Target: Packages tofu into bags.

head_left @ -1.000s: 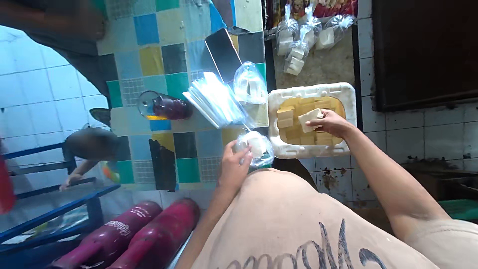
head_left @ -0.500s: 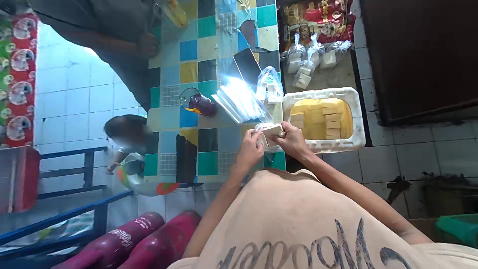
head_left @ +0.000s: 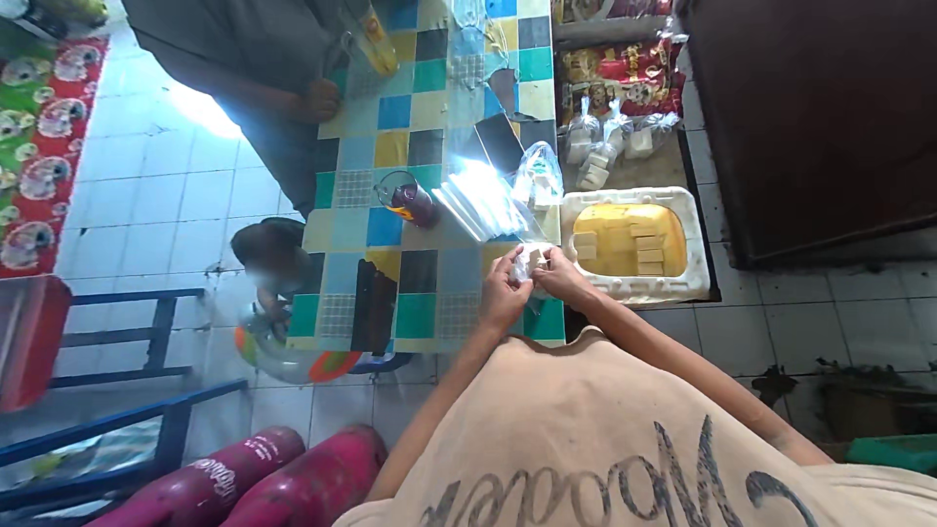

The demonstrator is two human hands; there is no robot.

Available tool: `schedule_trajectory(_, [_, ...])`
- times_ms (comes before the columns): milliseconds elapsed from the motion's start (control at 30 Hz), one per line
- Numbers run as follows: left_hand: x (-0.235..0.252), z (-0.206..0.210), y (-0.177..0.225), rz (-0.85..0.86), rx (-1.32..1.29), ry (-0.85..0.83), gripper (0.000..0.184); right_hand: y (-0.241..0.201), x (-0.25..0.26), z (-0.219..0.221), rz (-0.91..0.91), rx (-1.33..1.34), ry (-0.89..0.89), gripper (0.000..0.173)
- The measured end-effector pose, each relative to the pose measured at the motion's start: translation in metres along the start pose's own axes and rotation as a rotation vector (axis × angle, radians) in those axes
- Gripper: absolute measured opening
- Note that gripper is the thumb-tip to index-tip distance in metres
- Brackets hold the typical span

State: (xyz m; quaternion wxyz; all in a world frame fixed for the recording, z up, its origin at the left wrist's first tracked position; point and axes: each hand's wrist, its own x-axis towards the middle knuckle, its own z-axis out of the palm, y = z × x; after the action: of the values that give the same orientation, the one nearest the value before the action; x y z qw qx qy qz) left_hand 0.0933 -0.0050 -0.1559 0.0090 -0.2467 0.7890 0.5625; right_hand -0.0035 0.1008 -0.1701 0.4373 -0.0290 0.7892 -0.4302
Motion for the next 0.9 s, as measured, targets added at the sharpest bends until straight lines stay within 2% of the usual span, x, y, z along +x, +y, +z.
schedule_trajectory(100, [-0.005, 0.002, 0.002, -0.078, -0.095, 0.016, 0.062, 0.002, -0.011, -0.006, -0.109, -0.116, 0.065, 0.039])
schedule_trajectory(267, [-0.01, 0.003, 0.001, -0.259, -0.237, -0.001, 0.055, 0.002, -0.034, -0.014, -0.325, -0.358, 0.164, 0.031])
schedule_trajectory(367, [-0.006, -0.002, 0.005, -0.333, -0.208, -0.038, 0.051, -0.001, -0.047, -0.03, -0.477, -0.35, 0.31, 0.023])
schedule_trajectory(400, [-0.005, -0.003, 0.005, -0.344, -0.186, -0.043, 0.05, 0.002, -0.045, -0.036, -0.473, -0.351, 0.355, 0.024])
schedule_trajectory(433, [-0.004, -0.005, 0.006, -0.355, -0.168, -0.054, 0.05, 0.004, -0.039, -0.042, -0.389, -0.345, 0.334, 0.034])
schedule_trajectory(500, [-0.002, -0.009, 0.01, -0.363, -0.151, -0.09, 0.047, 0.012, -0.021, -0.051, -0.141, -0.261, 0.147, 0.058])
schedule_trajectory(533, [0.0, -0.01, 0.013, -0.366, -0.155, -0.105, 0.044, 0.017, -0.015, -0.05, -0.067, -0.184, 0.052, 0.057])
schedule_trajectory(600, [0.006, -0.01, 0.019, -0.367, -0.192, -0.116, 0.036, 0.018, -0.013, -0.046, -0.051, -0.074, -0.007, 0.035])
schedule_trajectory(667, [0.012, -0.014, 0.031, -0.356, -0.272, -0.091, 0.033, 0.006, -0.015, -0.05, -0.101, -0.085, 0.061, 0.025])
schedule_trajectory(767, [0.018, -0.02, 0.066, -0.289, -0.396, 0.02, 0.024, -0.018, -0.033, -0.061, -0.177, -0.079, 0.178, 0.027])
schedule_trajectory(900, [0.015, -0.035, 0.096, -0.115, -0.334, 0.083, 0.015, -0.047, -0.062, -0.081, -0.307, -0.149, 0.316, 0.02])
